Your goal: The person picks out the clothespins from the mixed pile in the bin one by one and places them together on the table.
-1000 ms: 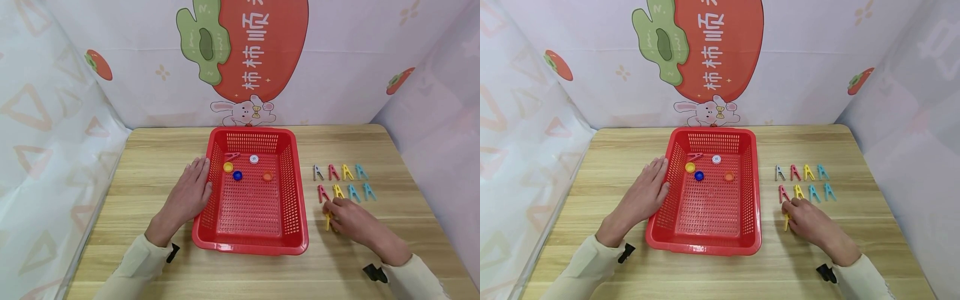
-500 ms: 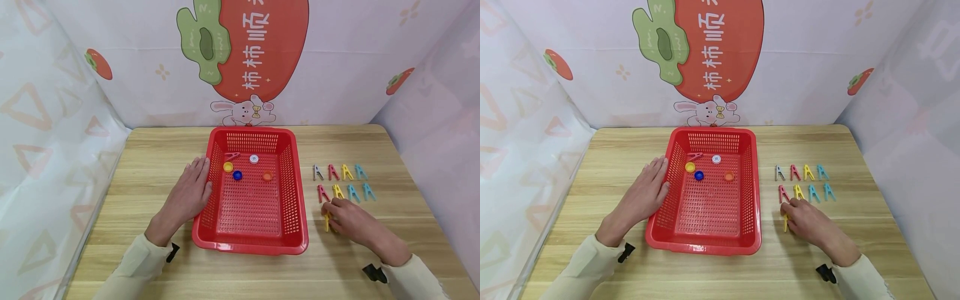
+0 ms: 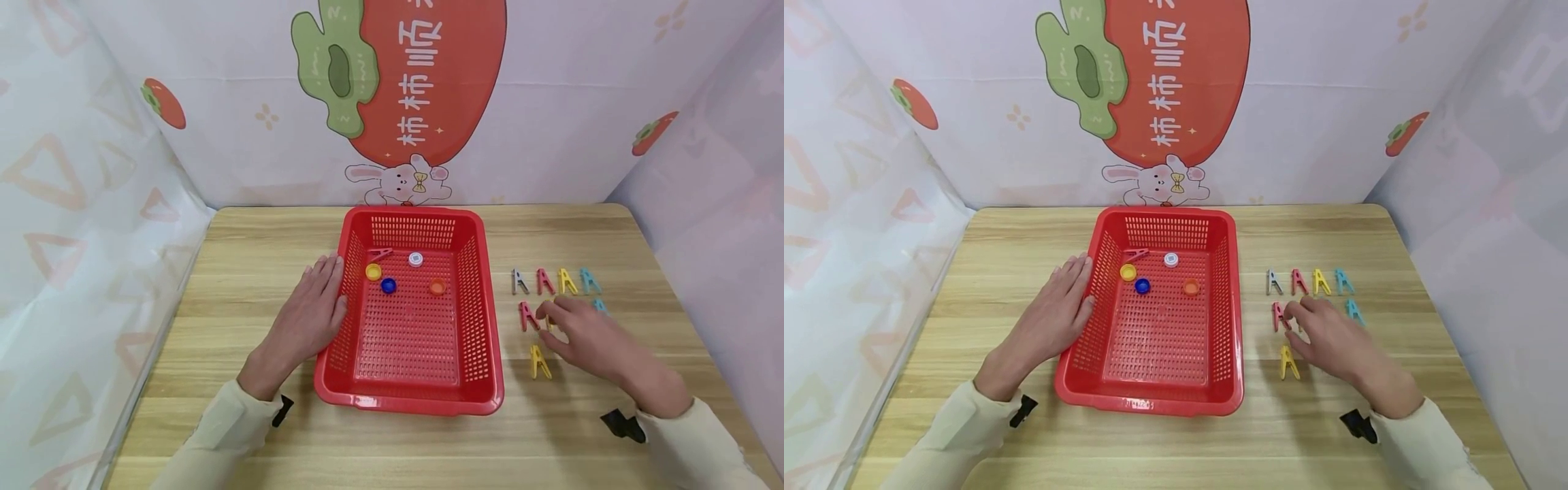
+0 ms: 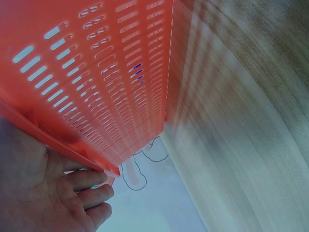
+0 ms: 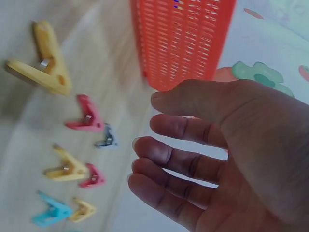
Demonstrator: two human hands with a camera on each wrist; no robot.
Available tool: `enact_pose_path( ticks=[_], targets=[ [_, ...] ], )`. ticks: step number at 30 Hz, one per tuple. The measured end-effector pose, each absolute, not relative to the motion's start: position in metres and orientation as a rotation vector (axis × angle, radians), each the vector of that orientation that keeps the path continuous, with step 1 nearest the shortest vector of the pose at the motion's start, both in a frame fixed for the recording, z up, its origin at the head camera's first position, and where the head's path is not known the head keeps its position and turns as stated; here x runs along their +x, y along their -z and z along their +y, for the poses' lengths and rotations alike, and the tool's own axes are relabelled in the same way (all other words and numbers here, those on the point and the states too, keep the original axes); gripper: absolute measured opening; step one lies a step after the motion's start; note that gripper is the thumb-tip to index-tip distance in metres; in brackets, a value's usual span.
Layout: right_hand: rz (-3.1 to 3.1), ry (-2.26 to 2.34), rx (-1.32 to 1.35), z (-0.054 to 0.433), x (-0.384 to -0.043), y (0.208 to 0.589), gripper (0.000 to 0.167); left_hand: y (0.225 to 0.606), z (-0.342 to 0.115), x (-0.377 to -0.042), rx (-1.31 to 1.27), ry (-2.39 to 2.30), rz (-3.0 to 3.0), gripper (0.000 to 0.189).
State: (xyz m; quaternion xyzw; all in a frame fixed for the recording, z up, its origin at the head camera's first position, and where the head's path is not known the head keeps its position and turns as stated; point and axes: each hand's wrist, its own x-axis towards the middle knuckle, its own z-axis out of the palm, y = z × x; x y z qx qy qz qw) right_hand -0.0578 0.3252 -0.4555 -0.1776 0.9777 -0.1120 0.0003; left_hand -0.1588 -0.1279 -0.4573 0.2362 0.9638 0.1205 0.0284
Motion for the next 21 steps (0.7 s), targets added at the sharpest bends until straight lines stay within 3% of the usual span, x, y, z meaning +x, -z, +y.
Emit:
enact_pose_path(
  ticks=[8, 14, 21],
  targets=[
    [3.175, 0.375, -0.744, 0.317, -0.085, 0.427, 0.025, 0.456, -0.127, -0.160, 0.731, -0.371, 2.983, 0.076],
    [3.140, 0.347, -0.727, 0.297, -0.102, 0.406, 0.019, 0.455, -0.127, -0.159, 0.743, -0.365, 2.977, 0.074],
    [3.067, 0.309, -0.697, 0.264, -0.128, 0.385, 0.030, 0.454, -0.127, -0.158, 0.749, -0.359, 2.980, 0.074]
  ],
)
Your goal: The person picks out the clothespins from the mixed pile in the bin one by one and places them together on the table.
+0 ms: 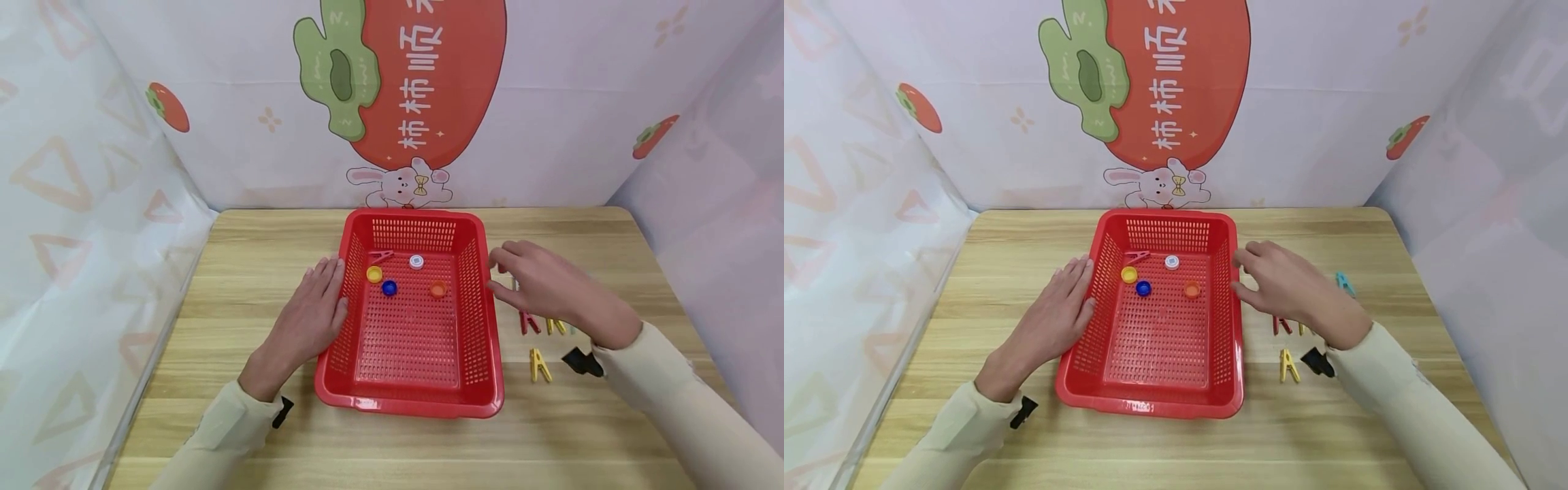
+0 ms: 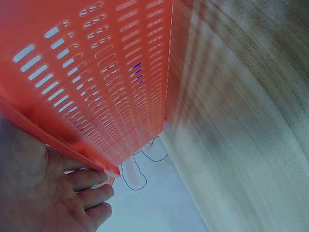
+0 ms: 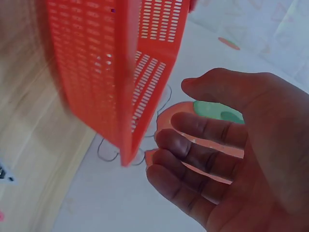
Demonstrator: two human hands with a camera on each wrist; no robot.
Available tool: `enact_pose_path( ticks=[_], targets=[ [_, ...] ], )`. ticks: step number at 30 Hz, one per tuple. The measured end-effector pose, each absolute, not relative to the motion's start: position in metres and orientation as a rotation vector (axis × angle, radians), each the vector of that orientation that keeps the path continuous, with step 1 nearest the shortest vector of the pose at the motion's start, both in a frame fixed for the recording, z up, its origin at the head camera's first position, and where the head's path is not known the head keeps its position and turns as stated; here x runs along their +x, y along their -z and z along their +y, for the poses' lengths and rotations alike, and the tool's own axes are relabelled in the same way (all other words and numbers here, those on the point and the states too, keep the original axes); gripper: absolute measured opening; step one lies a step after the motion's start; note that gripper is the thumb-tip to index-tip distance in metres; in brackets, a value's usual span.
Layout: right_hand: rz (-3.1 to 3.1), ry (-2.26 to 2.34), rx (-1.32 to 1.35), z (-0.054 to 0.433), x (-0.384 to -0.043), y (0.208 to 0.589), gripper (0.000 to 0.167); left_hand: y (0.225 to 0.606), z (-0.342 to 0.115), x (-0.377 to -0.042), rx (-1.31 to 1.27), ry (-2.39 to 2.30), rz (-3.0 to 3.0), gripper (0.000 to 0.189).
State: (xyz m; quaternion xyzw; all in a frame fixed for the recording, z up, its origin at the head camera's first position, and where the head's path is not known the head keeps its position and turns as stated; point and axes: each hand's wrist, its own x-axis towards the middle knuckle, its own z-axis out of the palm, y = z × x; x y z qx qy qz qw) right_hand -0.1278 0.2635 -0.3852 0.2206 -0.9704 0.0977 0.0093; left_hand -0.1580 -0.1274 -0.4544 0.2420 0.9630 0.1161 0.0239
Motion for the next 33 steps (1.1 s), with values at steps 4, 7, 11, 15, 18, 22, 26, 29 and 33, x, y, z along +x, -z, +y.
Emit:
enact_pose_path(
  ticks=[4, 7, 11, 15, 18, 22, 26, 29, 33],
  targets=[
    [-3.048, -0.292, 0.714, 0.245, -0.143, 0.379, 0.035, 0.454, -0.127, -0.158, 0.754, -0.356, 2.985, 0.073],
    [-3.037, -0.285, 0.767, 0.235, -0.154, 0.375, 0.038, 0.454, -0.127, -0.157, 0.755, -0.355, 2.986, 0.073],
    [-3.003, -0.285, 0.852, 0.222, -0.167, 0.369, 0.036, 0.455, -0.127, -0.157, 0.760, -0.356, 2.989, 0.074],
    [-2.979, -0.262, 0.933, 0.208, -0.181, 0.365, 0.035, 0.455, -0.127, -0.157, 0.765, -0.355, 2.991, 0.073],
    [-2.976, -0.224, 0.989, 0.196, -0.192, 0.364, 0.037, 0.455, -0.127, -0.157, 0.759, -0.349, 2.991, 0.073],
    [-3.003, -0.193, 1.011, 0.180, -0.204, 0.365, 0.038, 0.454, -0.127, -0.157, 0.748, -0.346, 2.991, 0.074],
    [-3.061, -0.171, 0.998, 0.165, -0.213, 0.368, 0.035, 0.455, -0.128, -0.157, 0.744, -0.350, 2.988, 0.074],
    [-3.087, -0.142, 1.001, 0.155, -0.219, 0.369, 0.037, 0.455, -0.128, -0.158, 0.741, -0.354, 2.987, 0.075],
    [-3.112, -0.112, 1.016, 0.144, -0.230, 0.372, 0.040, 0.455, -0.128, -0.158, 0.743, -0.354, 2.990, 0.075]
  ],
)
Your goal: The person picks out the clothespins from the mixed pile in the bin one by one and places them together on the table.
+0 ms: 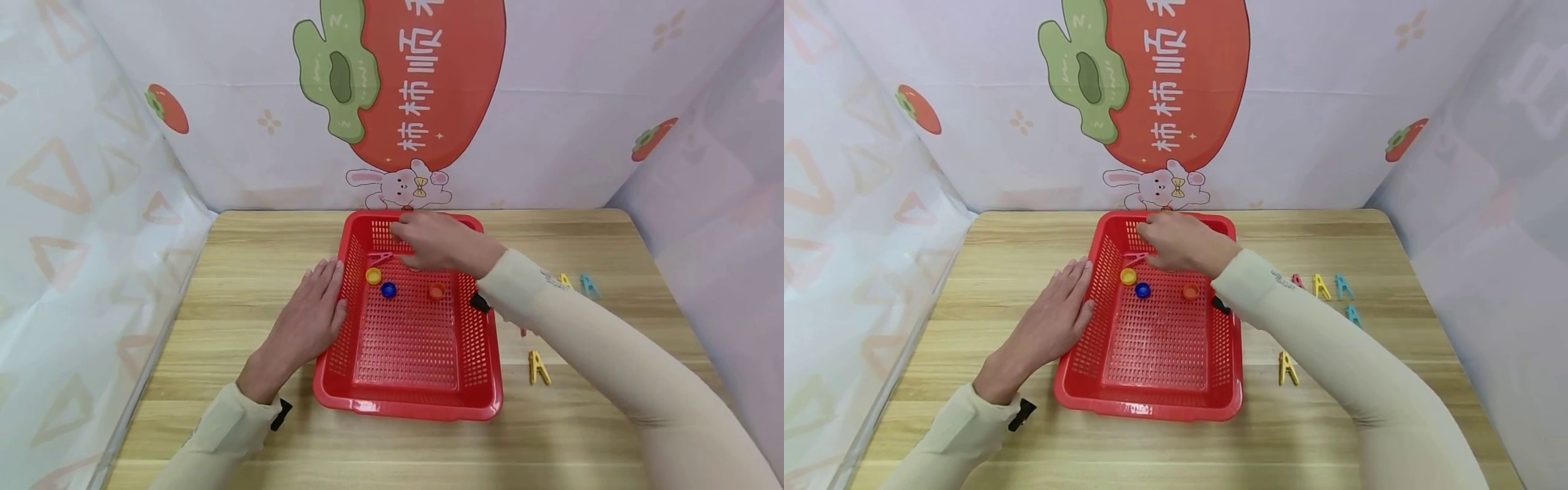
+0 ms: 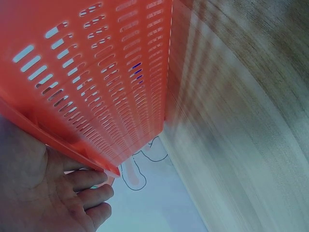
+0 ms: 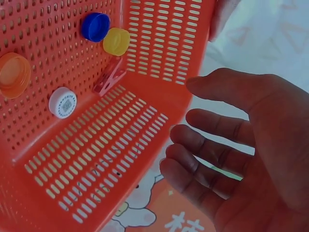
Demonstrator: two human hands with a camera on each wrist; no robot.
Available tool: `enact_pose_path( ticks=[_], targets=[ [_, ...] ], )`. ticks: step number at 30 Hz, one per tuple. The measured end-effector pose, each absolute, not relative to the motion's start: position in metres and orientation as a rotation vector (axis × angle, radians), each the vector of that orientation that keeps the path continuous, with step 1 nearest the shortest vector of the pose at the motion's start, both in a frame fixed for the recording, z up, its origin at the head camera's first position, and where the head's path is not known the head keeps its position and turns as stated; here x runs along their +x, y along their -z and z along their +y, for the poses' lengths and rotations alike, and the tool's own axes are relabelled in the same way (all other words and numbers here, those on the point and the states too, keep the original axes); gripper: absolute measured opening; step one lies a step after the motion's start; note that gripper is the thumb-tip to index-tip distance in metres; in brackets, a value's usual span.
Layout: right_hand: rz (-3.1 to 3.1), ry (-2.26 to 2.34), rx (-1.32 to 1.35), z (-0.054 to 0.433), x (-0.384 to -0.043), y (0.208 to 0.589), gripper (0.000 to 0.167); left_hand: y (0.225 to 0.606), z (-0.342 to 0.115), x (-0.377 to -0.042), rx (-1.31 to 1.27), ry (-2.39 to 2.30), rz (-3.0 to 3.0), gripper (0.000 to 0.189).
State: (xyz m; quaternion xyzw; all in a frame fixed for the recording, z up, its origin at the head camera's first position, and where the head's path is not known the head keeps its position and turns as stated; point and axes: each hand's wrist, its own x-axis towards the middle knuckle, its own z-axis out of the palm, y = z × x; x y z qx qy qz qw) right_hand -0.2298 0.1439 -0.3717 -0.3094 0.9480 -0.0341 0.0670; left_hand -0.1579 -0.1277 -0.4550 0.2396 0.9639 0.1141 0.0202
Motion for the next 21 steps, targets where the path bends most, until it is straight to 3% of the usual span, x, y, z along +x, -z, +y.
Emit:
enact_pose_path(
  ticks=[21],
  targets=[
    [2.732, 0.071, -0.841, 0.099, -0.272, 0.406, 0.057, 0.456, -0.130, -0.158, 0.754, -0.340, 2.998, 0.075]
  ],
)
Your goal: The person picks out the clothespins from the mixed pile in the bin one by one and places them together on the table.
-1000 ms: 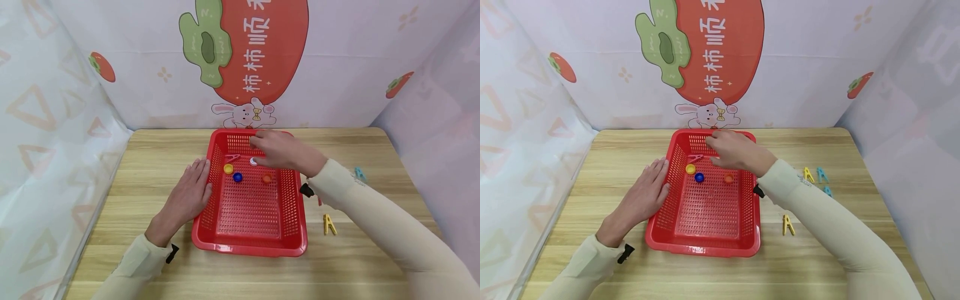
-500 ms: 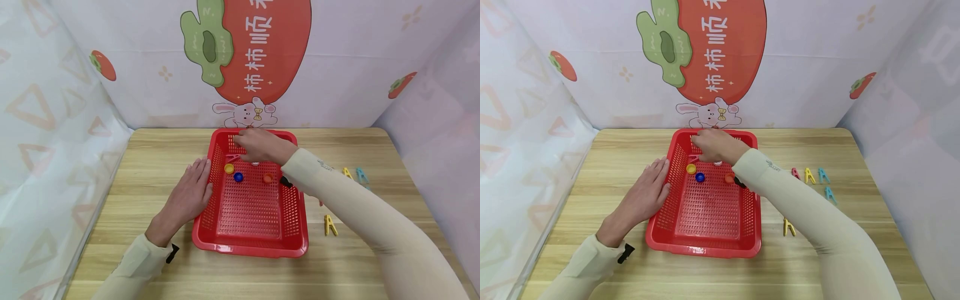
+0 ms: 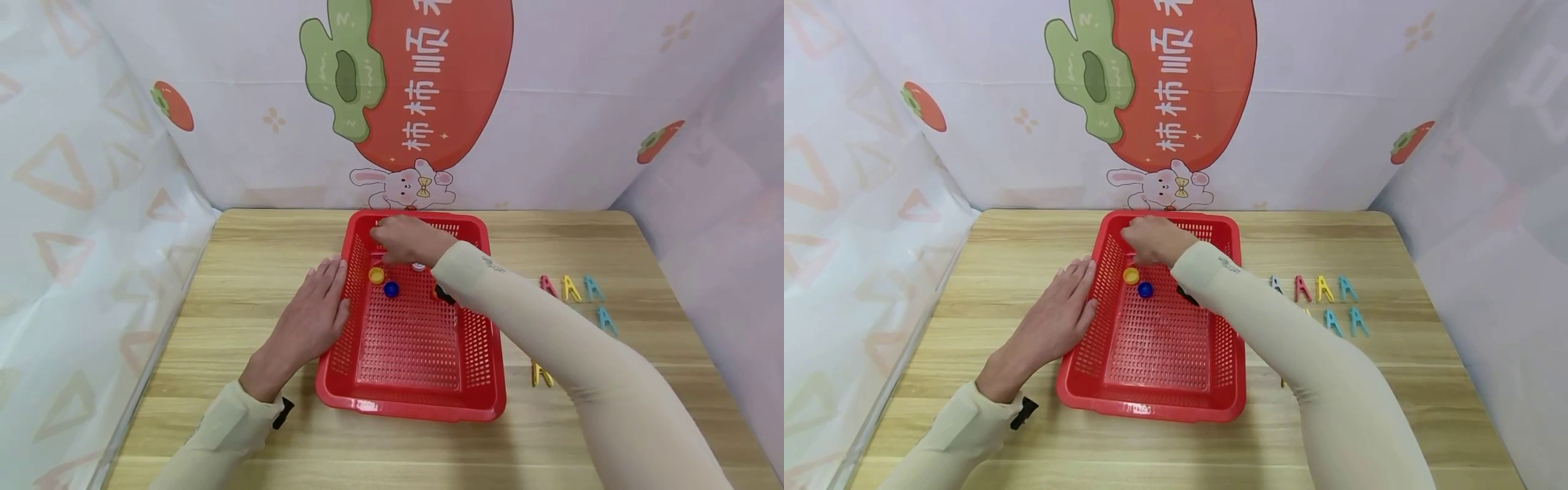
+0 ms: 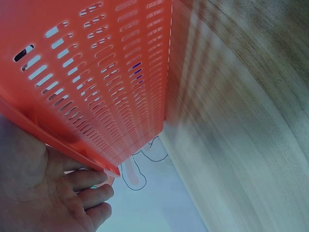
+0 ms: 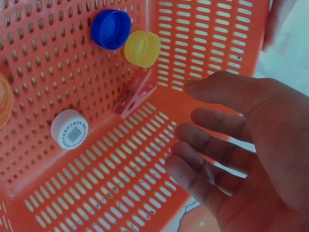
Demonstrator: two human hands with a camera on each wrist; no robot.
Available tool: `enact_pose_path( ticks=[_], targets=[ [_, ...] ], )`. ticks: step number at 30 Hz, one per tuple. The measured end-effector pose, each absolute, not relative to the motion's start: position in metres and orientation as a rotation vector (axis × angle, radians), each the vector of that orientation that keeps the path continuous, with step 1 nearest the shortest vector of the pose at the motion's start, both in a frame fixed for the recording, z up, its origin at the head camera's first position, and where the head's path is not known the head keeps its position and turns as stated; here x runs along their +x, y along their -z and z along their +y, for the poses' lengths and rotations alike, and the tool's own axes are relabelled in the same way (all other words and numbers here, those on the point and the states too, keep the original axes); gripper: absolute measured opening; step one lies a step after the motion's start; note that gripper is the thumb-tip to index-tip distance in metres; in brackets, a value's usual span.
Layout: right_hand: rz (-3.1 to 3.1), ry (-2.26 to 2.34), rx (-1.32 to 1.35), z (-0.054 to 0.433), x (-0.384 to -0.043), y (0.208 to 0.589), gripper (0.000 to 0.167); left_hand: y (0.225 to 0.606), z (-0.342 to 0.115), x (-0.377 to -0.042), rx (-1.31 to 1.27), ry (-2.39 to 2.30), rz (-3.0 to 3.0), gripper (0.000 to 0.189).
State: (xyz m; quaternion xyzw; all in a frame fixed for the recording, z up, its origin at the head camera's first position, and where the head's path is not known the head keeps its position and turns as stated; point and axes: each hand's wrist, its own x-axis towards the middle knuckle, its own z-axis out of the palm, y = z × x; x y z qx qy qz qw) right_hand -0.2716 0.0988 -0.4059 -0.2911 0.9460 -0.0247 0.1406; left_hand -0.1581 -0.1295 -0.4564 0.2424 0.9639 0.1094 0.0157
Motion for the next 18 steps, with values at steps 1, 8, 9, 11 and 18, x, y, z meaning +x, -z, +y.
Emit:
enact_pose_path(
  ticks=[1, 8, 9, 11, 18],
  targets=[
    [2.729, 0.070, -0.838, 0.098, -0.273, 0.407, 0.058, 0.456, -0.129, -0.158, 0.753, -0.341, 2.998, 0.075],
    [2.718, 0.056, -0.821, 0.094, -0.279, 0.417, 0.056, 0.457, -0.130, -0.159, 0.747, -0.347, 2.994, 0.076],
    [2.716, 0.043, -0.827, 0.093, -0.279, 0.419, 0.055, 0.457, -0.130, -0.159, 0.747, -0.348, 2.993, 0.076],
    [2.710, 0.028, -0.831, 0.092, -0.280, 0.423, 0.052, 0.457, -0.130, -0.159, 0.745, -0.353, 2.989, 0.076],
    [2.707, -0.032, -0.851, 0.084, -0.281, 0.431, 0.046, 0.457, -0.130, -0.158, 0.756, -0.352, 2.996, 0.075]
  ],
)
